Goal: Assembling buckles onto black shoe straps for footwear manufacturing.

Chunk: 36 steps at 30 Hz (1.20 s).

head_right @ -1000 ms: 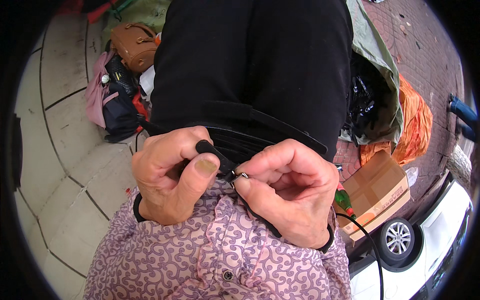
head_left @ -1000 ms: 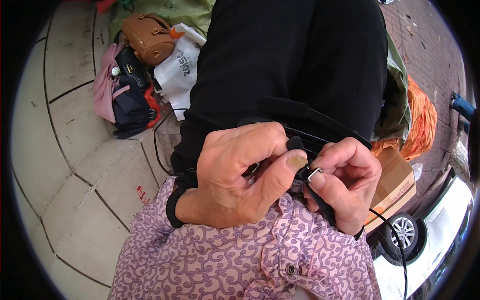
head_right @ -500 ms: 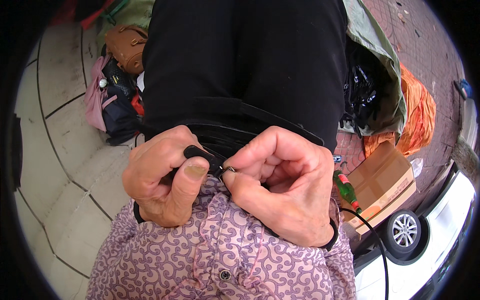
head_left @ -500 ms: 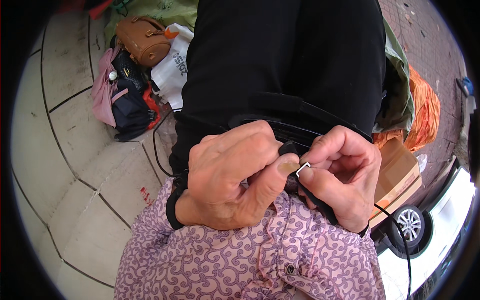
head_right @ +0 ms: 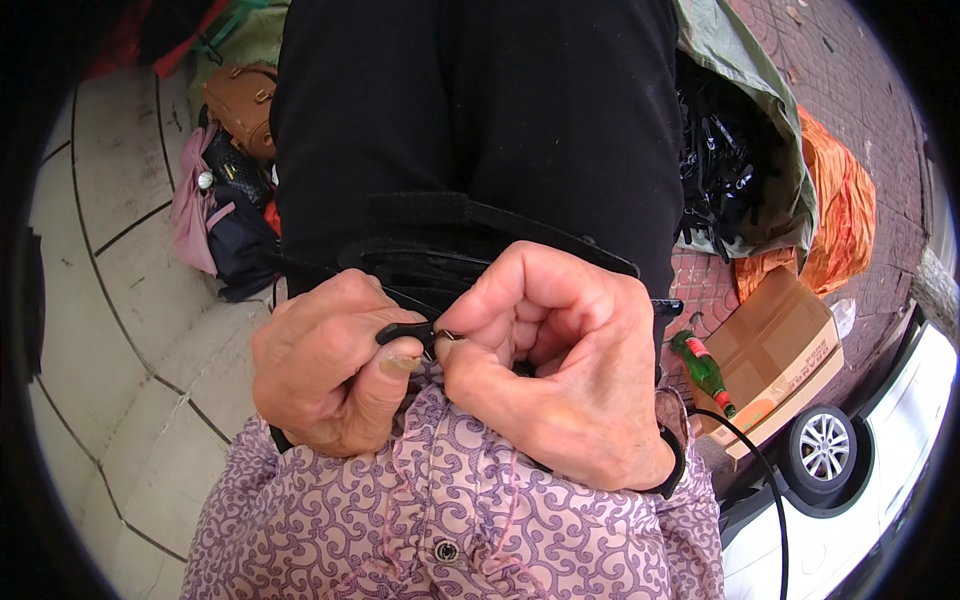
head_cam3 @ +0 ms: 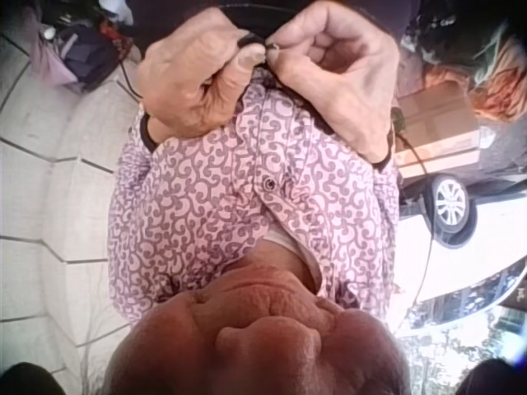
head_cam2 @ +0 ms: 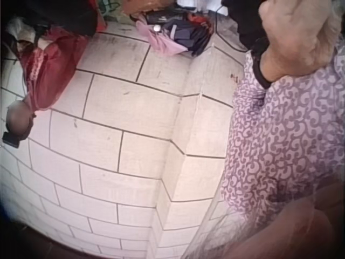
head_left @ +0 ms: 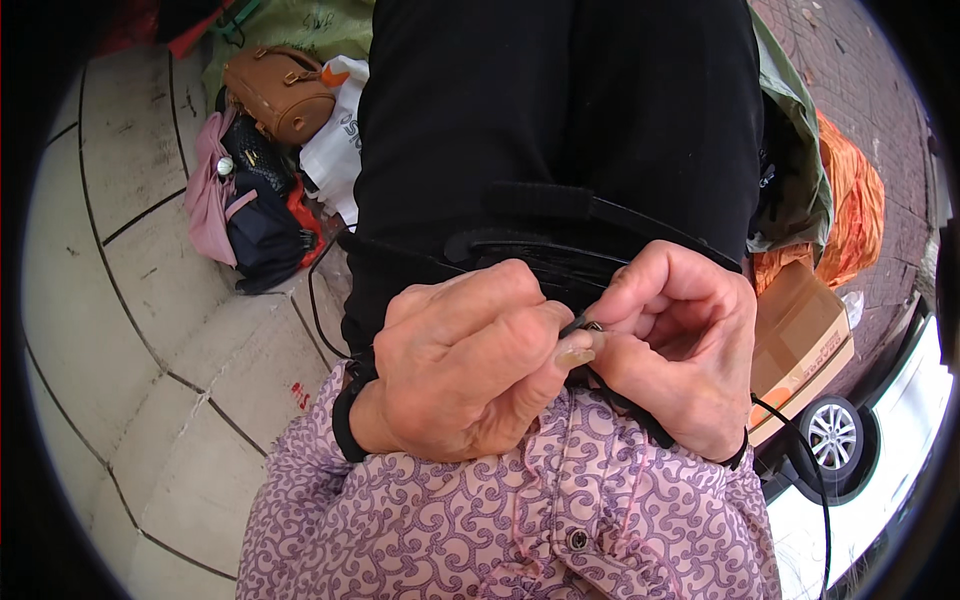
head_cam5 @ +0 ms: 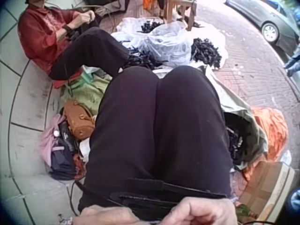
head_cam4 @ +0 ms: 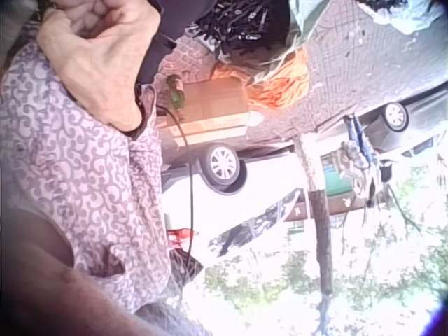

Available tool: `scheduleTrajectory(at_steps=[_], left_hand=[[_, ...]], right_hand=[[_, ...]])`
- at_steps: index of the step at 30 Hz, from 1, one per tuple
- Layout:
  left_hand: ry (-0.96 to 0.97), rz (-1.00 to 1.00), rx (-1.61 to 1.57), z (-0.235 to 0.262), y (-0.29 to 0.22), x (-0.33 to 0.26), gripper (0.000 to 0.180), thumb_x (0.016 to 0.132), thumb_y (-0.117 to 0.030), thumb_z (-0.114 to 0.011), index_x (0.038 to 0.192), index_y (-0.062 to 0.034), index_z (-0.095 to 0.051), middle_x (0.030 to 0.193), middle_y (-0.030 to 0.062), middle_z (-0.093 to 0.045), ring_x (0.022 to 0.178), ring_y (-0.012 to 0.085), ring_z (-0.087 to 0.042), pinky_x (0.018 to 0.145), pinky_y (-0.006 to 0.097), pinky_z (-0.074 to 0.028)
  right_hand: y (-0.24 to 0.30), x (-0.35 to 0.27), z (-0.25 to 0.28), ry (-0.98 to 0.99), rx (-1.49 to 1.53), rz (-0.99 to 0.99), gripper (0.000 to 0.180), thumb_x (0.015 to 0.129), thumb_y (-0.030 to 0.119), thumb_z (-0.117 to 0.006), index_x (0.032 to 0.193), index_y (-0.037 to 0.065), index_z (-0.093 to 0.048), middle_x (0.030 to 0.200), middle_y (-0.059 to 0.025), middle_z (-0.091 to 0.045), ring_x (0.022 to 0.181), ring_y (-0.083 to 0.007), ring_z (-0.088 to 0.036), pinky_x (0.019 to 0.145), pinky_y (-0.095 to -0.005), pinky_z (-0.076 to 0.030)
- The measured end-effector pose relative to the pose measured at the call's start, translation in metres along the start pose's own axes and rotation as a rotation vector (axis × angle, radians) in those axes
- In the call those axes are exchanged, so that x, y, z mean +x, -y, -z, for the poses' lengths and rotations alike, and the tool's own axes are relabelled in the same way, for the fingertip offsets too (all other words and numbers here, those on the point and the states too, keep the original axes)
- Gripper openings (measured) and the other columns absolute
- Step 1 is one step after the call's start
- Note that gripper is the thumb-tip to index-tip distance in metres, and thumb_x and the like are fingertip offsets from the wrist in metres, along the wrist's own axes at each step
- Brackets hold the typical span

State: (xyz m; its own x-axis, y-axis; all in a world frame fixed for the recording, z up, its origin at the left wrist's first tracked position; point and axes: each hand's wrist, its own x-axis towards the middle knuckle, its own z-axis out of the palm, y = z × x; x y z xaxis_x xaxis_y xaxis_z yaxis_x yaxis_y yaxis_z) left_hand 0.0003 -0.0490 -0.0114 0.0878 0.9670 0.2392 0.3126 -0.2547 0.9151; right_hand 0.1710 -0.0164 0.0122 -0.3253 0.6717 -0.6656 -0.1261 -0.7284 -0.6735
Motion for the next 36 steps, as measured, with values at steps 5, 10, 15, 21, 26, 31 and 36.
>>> scheduleTrajectory(at_steps=[5,10,15,21,26,31,36], left_hand=[[0.096,0.008,0.076,0.008,-0.002,0.000,0.016,0.078,-0.008,-0.073,0.079,0.0054,-0.064,0.067,0.0146,-0.061,0.047,0.0193,-0.056,0.041,0.027,-0.040],[0.074,-0.009,0.044,0.006,0.003,-0.001,0.016,0.079,-0.008,-0.073,0.080,0.0054,-0.064,0.067,0.0148,-0.061,0.048,0.0195,-0.056,0.041,0.027,-0.040],[0.057,-0.005,-0.005,0.007,0.003,-0.001,0.016,0.080,-0.007,-0.072,0.080,0.0067,-0.064,0.066,0.0154,-0.060,0.047,0.0199,-0.055,0.042,0.027,-0.040],[0.029,0.024,-0.051,0.005,0.002,-0.001,0.015,0.077,-0.005,-0.074,0.079,0.0046,-0.063,0.063,0.0096,-0.052,0.047,0.0160,-0.053,0.040,0.026,-0.041],[0.047,0.051,-0.068,0.004,-0.001,0.000,0.016,0.076,-0.006,-0.075,0.080,0.0042,-0.064,0.063,0.0099,-0.054,0.048,0.0165,-0.054,0.041,0.026,-0.042],[0.054,0.028,-0.027,0.004,0.004,-0.002,0.017,0.076,-0.008,-0.076,0.081,0.0039,-0.064,0.063,0.0093,-0.054,0.048,0.0174,-0.055,0.041,0.027,-0.042],[0.042,0.048,-0.036,0.005,0.005,-0.003,0.016,0.077,-0.006,-0.075,0.081,0.0041,-0.064,0.065,0.0097,-0.057,0.050,0.0186,-0.056,0.043,0.027,-0.043]], right_hand=[[0.002,0.000,-0.002,-0.003,0.009,-0.036,0.012,0.075,-0.011,-0.066,0.083,-0.004,-0.061,0.070,0.0008,-0.061,0.061,0.0009,-0.055,0.057,-0.0125,-0.042],[0.001,0.002,-0.001,0.041,0.046,-0.029,0.019,0.078,-0.012,-0.066,0.094,-0.005,-0.058,0.070,0.0009,-0.060,0.061,0.0009,-0.054,0.056,-0.0130,-0.042],[0.001,0.000,0.000,0.038,0.104,-0.027,0.019,0.080,-0.011,-0.066,0.096,-0.006,-0.058,0.069,-0.0023,-0.061,0.058,-0.0023,-0.057,0.054,-0.0151,-0.044],[-0.002,0.001,0.004,0.102,0.188,-0.022,0.017,0.083,-0.007,-0.066,0.097,-0.006,-0.057,0.071,-0.0076,-0.064,0.056,-0.0071,-0.060,0.052,-0.0190,-0.049],[-0.008,0.000,0.004,0.113,0.251,0.005,0.018,0.085,-0.005,-0.067,0.099,-0.006,-0.057,0.073,-0.0091,-0.065,0.057,-0.0078,-0.061,0.052,-0.0193,-0.050],[-0.011,0.000,0.005,0.167,0.254,0.037,0.019,0.088,-0.003,-0.065,0.104,-0.007,-0.055,0.080,-0.0104,-0.065,0.063,-0.0094,-0.063,0.057,-0.0201,-0.051],[-0.010,0.001,0.007,0.204,0.216,0.056,0.018,0.091,-0.002,-0.060,0.108,-0.008,-0.054,0.084,-0.0107,-0.065,0.070,-0.0105,-0.064,0.063,-0.0210,-0.052]])
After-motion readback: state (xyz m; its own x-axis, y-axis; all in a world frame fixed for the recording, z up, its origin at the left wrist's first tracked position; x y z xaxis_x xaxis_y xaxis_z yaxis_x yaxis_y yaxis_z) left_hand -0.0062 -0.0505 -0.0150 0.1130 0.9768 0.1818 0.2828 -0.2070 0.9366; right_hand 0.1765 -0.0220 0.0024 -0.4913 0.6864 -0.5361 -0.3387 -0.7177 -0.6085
